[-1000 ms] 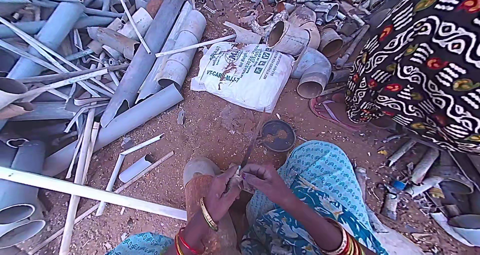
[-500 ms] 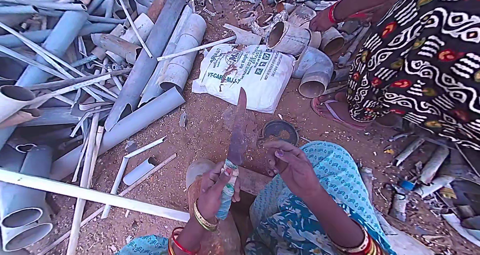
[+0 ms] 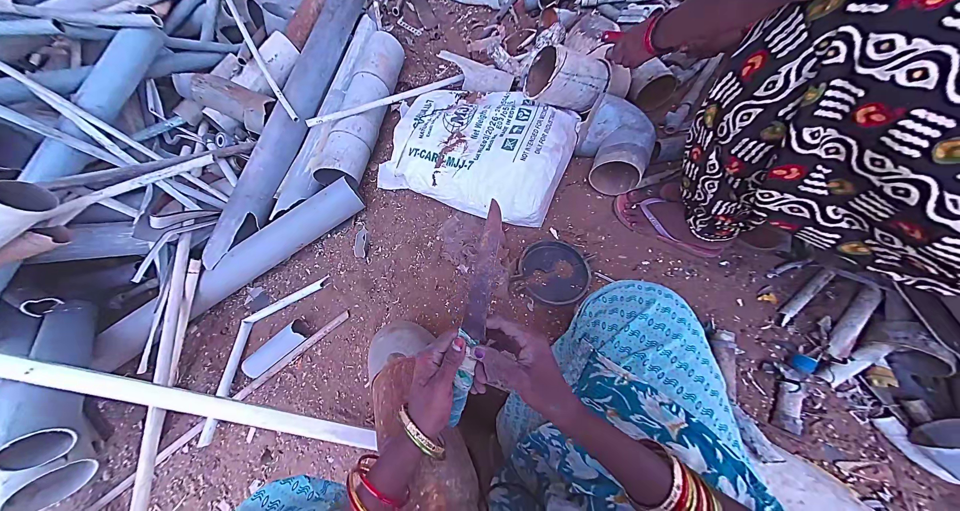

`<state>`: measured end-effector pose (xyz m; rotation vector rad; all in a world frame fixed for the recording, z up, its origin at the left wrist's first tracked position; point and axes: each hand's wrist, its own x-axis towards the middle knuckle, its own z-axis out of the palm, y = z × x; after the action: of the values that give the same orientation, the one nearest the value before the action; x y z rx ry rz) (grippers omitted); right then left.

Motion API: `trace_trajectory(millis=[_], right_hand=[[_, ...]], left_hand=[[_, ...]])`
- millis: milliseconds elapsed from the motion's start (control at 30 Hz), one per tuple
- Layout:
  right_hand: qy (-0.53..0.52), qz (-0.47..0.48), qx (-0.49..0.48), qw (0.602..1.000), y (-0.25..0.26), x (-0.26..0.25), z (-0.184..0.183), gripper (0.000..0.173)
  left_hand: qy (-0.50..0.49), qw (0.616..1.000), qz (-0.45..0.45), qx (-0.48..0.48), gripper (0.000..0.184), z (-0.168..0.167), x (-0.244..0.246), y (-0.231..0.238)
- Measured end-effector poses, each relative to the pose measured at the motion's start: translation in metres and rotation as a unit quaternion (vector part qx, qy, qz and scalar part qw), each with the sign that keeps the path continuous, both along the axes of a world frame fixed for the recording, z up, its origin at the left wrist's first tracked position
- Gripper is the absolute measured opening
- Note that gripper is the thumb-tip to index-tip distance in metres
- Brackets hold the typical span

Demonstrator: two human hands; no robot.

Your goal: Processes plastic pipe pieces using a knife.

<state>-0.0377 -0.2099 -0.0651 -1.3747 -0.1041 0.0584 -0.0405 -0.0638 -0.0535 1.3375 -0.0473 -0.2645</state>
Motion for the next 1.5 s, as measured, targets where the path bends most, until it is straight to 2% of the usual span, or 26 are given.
trace_trajectory(millis=[67,200,267,367,400,467,567,633,767,833,933,1033,1133,1200,1267,1333,1400,1433,1500], right_hand=[[0.04,0.008,-0.005,0.999,0.0,0.003,0.002,0.03],[0.036,-0.004,-0.012,0.999,-0.008,0.007,0.006,0.04],[0.039,0.001,-0.007,0.999,-0.011,0.007,0.005,0.045],[0.09,0.031,0.023,0.995,-0.008,0.005,0.005,0.046],[0.114,0.046,0.032,0.992,-0.006,0.004,0.005,0.046],[0.155,0.045,0.046,0.986,0.0,0.002,0.008,0.04],[0.242,-0.015,0.075,0.967,0.001,0.008,0.006,0.015],[0.27,-0.036,0.114,0.955,-0.007,0.015,0.005,0.016],[0.231,-0.029,0.155,0.96,-0.023,0.022,0.008,0.024],[0.233,-0.031,0.176,0.956,-0.028,0.026,0.009,0.025],[0.282,-0.093,0.205,0.933,-0.029,0.037,0.004,0.021],[0.326,-0.143,0.2,0.913,-0.035,0.048,0.003,0.023],[0.341,-0.138,0.186,0.911,-0.043,0.036,0.0,0.02],[0.326,-0.105,0.19,0.92,-0.047,0.031,0.006,0.019],[0.324,-0.079,0.183,0.925,-0.047,0.025,0.011,0.022],[0.329,-0.05,0.182,0.925,-0.045,0.022,0.013,0.017],[0.328,-0.028,0.185,0.926,-0.041,0.019,0.014,0.014],[0.329,-0.014,0.184,0.926,-0.039,0.018,0.015,0.014],[0.331,0.013,0.183,0.926,-0.037,0.014,0.015,0.017]], left_hand=[[0.042,0.999,0.018,0.0,0.035,0.001,0.001,-0.003],[0.138,0.989,0.022,-0.046,0.061,0.017,0.003,-0.006],[0.155,0.985,0.055,-0.052,0.056,0.018,0.005,-0.005],[0.099,0.991,0.089,-0.015,0.031,0.012,0.007,-0.002],[0.066,0.995,0.076,0.022,0.031,0.009,0.006,-0.002],[-0.002,0.992,0.007,0.124,0.046,0.008,0.002,-0.001],[-0.041,0.982,-0.076,0.169,0.051,0.012,0.001,0.001],[-0.058,0.98,-0.051,0.186,0.047,0.018,0.007,0.006],[-0.088,0.955,0.059,0.277,0.039,0.025,0.026,0.028],[-0.082,0.953,0.075,0.281,0.038,0.027,0.033,0.037],[-0.122,0.946,0.064,0.294,0.041,0.036,0.033,0.05],[-0.208,0.927,0.028,0.31,0.062,0.071,0.008,0.067],[-0.259,0.9,-0.071,0.342,0.09,0.107,-0.047,0.077],[-0.256,0.878,-0.159,0.372,0.098,0.118,-0.078,0.077],[-0.206,0.885,-0.197,0.367,0.102,0.11,-0.107,0.075],[-0.099,0.929,-0.128,0.331,0.1,0.088,-0.14,0.075],[0.024,0.935,0.02,0.353,0.101,0.071,-0.167,0.064],[0.061,0.931,0.05,0.356,0.103,0.064,-0.176,0.062],[0.056,0.944,0.026,0.324,0.111,0.054,-0.195,0.062]])
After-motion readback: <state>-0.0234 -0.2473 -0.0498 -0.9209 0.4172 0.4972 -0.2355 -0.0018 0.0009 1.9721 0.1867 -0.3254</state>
